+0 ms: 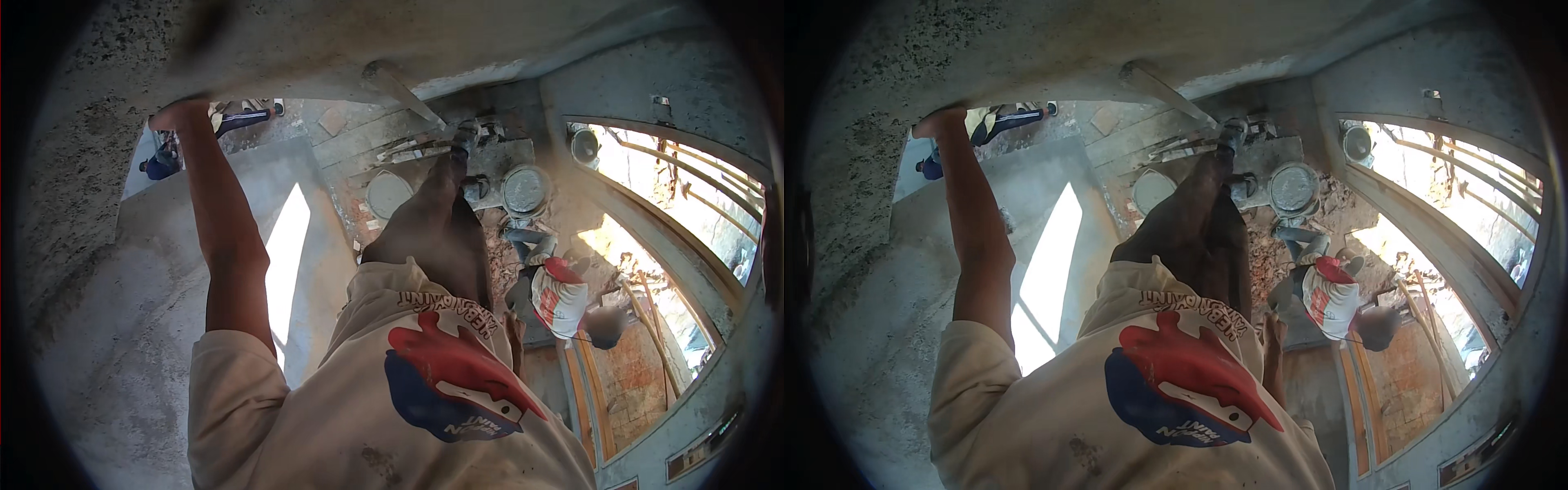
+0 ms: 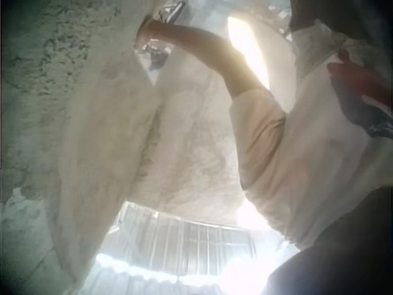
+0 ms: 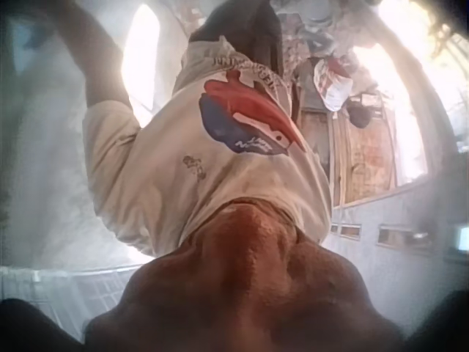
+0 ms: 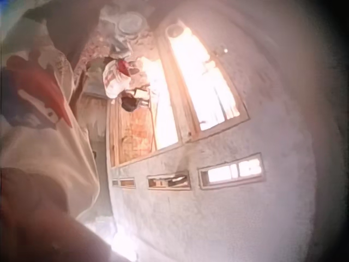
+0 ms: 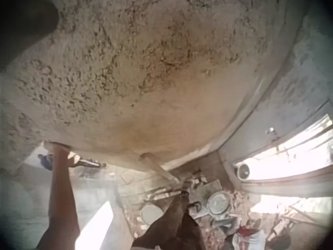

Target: The person plasters a wall by scooping mortar from buckets with a trowel, applying it onto the wall surface, and smoothing the plaster.

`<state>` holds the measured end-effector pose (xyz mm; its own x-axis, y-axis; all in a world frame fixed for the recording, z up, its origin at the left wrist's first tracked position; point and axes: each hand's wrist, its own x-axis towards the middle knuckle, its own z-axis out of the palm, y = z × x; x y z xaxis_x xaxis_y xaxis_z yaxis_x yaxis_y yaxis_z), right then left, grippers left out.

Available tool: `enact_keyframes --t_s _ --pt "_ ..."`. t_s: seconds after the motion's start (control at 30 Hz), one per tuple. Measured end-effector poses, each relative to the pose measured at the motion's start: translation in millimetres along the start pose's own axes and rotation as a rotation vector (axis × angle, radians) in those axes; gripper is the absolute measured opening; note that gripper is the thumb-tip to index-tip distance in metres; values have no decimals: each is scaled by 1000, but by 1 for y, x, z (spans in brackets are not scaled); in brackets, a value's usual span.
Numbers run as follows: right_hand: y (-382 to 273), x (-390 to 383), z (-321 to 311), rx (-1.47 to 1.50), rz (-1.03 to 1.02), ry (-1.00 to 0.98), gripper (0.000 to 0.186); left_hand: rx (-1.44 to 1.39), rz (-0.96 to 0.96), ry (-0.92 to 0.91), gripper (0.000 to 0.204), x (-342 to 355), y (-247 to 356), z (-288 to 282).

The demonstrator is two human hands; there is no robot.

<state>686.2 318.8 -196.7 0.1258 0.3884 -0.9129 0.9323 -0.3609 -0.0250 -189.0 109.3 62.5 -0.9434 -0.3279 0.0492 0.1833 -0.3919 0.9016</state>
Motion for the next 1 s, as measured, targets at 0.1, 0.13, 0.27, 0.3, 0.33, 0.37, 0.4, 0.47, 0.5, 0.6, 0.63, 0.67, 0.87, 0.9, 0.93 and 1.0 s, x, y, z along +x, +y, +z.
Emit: enact_keyframes --t_s 0.1,0.13,0.27,0.3,0.33,0.37,0.4,0.47,0.5,0.6,0.63,0.67,0.87,0.9,0.93,1.0 --pt "-39 1 -12 439 157 -32 32 -26 -56 69 78 3 -21 7" --pt "-59 -2 -12 470 103 -36 25 -7 -55 86 77 6 -19 5" --pt "-97 35 -15 596 -88 -47 22 79 -41 133 77 17 -22 -6" --pt "-108 43 -9 609 -126 -47 21 106 -31 143 77 19 -18 -8" --pt "-116 50 -4 616 -110 -65 21 133 -23 149 76 22 -16 -10" --pt "-134 47 -1 599 -119 -72 22 169 0 157 76 23 -10 -13" --pt "-147 49 0 583 -128 -63 22 195 2 162 76 25 -12 -11" --pt "-130 101 15 240 -293 -34 21 246 -5 174 76 24 -29 -11" --pt "-154 94 34 48 -506 -66 21 291 14 180 75 28 -22 -16" --pt "-283 -14 78 -259 -928 -150 25 390 89 193 75 42 9 -16" --pt "-294 -30 108 16 -985 -142 24 404 84 200 75 42 -2 -15" --pt "-297 -12 142 -406 -1561 -91 20 415 67 198 75 42 -22 -11" --pt "-326 -118 255 -81 -1282 -647 17 592 63 280 73 96 -31 -119" --pt "-317 -116 278 -166 -1314 -725 19 652 69 282 73 115 -18 -151" --pt "-310 -95 281 -265 -1338 -748 22 689 50 259 73 139 -36 -168" --pt "-348 -146 267 -133 -1320 -836 25 1063 363 52 73 251 157 -87"
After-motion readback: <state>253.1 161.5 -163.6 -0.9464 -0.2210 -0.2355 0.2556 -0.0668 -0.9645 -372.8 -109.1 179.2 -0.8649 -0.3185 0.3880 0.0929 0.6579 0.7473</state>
